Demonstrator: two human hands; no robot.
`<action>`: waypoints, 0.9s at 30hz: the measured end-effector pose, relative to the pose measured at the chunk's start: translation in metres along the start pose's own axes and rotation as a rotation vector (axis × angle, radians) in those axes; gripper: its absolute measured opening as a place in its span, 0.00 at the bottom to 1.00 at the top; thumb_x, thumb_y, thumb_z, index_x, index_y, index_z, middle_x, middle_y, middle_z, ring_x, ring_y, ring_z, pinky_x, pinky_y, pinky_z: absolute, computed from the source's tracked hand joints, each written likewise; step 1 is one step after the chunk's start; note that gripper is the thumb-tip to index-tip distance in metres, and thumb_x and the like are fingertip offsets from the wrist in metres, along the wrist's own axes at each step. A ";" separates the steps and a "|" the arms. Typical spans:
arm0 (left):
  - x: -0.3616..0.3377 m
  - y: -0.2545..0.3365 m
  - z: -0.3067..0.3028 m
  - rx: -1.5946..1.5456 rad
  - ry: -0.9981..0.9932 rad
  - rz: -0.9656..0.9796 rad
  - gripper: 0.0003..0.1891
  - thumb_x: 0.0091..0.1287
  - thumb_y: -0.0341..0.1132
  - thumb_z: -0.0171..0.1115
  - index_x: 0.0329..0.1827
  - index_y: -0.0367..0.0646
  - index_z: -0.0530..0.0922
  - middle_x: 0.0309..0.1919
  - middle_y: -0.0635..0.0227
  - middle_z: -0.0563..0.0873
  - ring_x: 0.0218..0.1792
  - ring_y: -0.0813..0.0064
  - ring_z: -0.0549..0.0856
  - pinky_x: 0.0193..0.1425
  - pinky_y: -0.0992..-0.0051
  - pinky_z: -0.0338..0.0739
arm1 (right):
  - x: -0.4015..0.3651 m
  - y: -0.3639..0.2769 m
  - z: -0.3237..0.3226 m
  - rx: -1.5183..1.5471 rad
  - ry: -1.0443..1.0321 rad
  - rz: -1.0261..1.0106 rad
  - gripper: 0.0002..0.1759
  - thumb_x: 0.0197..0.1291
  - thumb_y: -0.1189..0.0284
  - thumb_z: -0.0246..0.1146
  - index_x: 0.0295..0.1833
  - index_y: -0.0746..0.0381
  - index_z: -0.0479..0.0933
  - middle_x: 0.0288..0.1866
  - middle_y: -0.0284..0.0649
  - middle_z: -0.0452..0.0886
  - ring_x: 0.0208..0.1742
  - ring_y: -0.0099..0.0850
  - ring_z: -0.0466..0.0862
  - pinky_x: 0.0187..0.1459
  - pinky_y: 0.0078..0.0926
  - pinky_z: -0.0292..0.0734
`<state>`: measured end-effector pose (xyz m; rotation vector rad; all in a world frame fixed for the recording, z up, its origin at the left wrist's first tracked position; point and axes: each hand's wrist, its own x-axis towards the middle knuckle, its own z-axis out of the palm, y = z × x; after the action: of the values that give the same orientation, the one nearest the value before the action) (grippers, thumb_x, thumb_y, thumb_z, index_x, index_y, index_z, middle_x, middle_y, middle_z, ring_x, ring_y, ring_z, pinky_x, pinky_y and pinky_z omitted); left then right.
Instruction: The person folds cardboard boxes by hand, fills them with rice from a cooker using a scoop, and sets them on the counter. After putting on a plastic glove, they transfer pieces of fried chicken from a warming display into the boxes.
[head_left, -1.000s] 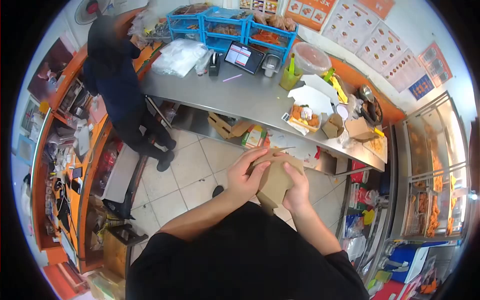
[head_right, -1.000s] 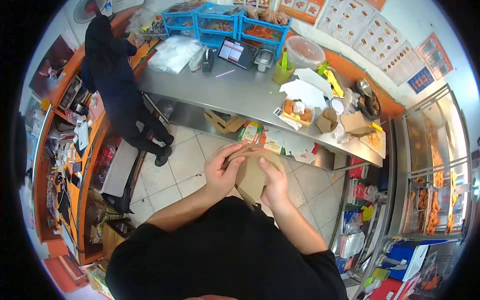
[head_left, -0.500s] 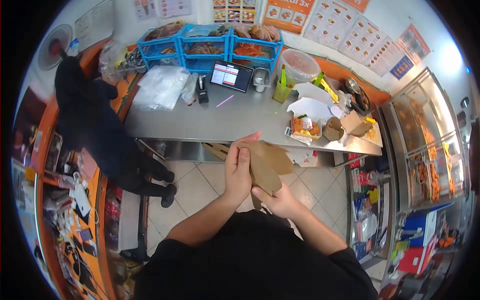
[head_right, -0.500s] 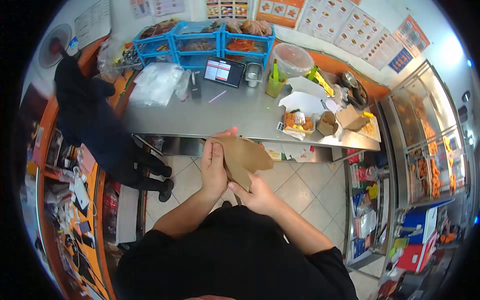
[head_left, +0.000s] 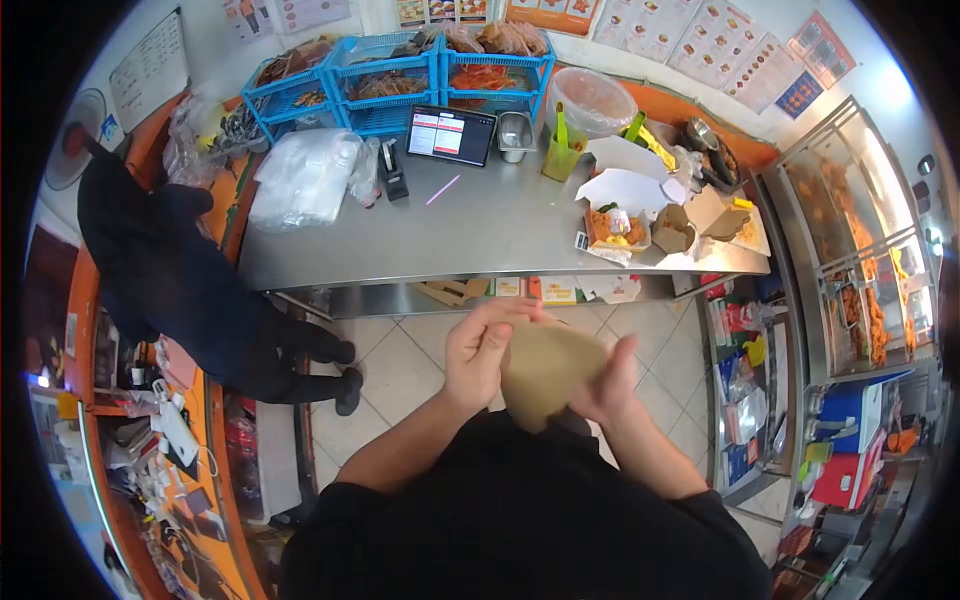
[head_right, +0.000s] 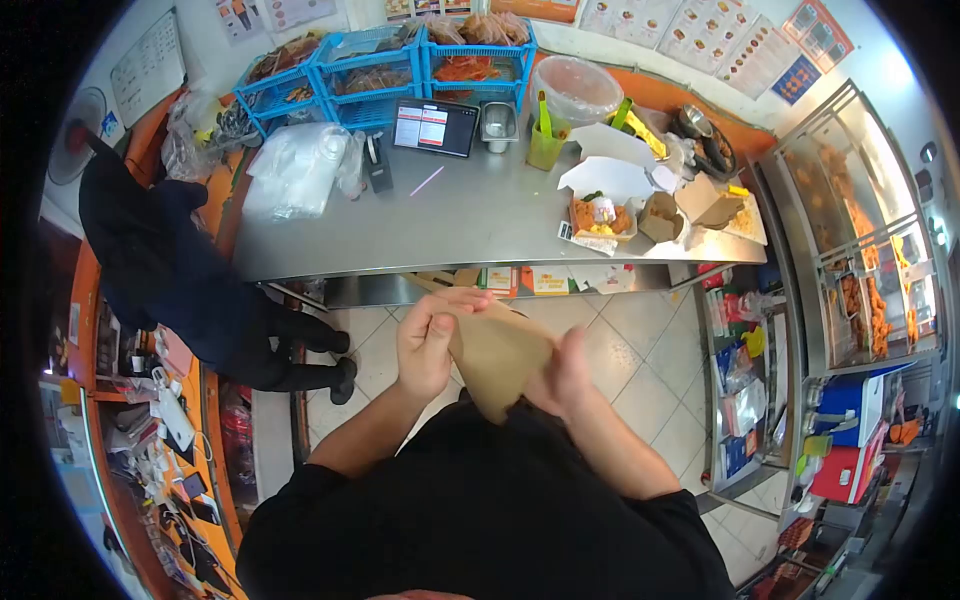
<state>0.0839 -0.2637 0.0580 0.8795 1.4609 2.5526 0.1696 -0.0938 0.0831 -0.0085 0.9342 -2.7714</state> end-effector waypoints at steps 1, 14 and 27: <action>0.002 0.008 -0.003 0.100 -0.110 0.086 0.15 0.83 0.40 0.56 0.50 0.36 0.82 0.58 0.51 0.88 0.64 0.57 0.84 0.73 0.57 0.73 | 0.001 -0.009 0.006 0.012 0.002 -0.004 0.60 0.66 0.25 0.50 0.82 0.68 0.60 0.75 0.48 0.75 0.73 0.39 0.78 0.72 0.43 0.74; -0.010 0.041 -0.004 0.185 -0.325 0.042 0.25 0.81 0.56 0.54 0.63 0.43 0.74 0.81 0.44 0.58 0.84 0.48 0.54 0.85 0.48 0.48 | 0.000 -0.018 0.041 -0.168 0.210 0.068 0.31 0.75 0.60 0.64 0.74 0.67 0.67 0.66 0.46 0.80 0.64 0.38 0.85 0.64 0.41 0.84; -0.036 -0.007 0.033 -0.089 0.250 0.219 0.31 0.84 0.59 0.44 0.76 0.44 0.61 0.82 0.44 0.58 0.82 0.53 0.62 0.85 0.52 0.54 | -0.013 0.028 0.063 -1.393 -0.374 -0.176 0.73 0.59 0.37 0.72 0.86 0.75 0.38 0.88 0.63 0.43 0.90 0.54 0.45 0.86 0.47 0.41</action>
<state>0.1294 -0.2466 0.0483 0.7694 1.3624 2.9571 0.1925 -0.1507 0.1173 -0.7812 2.4813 -1.5461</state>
